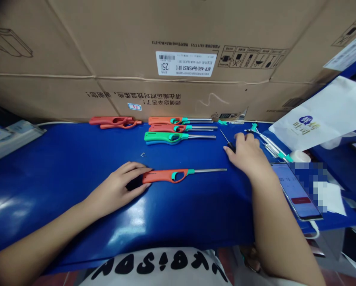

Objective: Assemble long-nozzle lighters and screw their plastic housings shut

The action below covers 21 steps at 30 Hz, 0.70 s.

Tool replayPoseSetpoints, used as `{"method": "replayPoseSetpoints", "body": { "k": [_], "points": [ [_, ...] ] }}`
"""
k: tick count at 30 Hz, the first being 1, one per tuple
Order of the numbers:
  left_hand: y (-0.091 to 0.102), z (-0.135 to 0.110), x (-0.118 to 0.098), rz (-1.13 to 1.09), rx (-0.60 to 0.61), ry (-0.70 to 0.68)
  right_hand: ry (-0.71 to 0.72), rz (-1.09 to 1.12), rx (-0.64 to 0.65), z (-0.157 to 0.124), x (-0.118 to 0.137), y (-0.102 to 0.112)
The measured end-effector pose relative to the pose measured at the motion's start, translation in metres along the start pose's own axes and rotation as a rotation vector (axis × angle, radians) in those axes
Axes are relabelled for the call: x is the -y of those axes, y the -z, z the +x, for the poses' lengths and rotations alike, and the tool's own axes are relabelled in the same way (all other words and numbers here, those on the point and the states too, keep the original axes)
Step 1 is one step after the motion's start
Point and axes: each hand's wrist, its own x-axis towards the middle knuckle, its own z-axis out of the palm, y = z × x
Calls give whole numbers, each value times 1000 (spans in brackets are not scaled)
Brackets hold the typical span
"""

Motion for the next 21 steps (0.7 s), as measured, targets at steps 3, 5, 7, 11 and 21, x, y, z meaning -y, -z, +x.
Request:
{"method": "replayPoseSetpoints", "body": {
  "k": [3, 5, 7, 11, 21],
  "points": [
    [0, 0, -1, -14, 2, -7, -71, 18, 200, 8, -14, -7],
    [0, 0, -1, -22, 8, -8, -98, 38, 228, 11, -15, -8],
    [0, -1, 0, -28, 11, -4, -146, 42, 183, 12, -11, -5],
    [-1, -2, 2, -29, 27, -7, -147, 304, -146, 5, 13, 8],
    [-4, -3, -5, -6, 69, -2, 466, 762, -84, -42, 124, -3]
  ]
}}
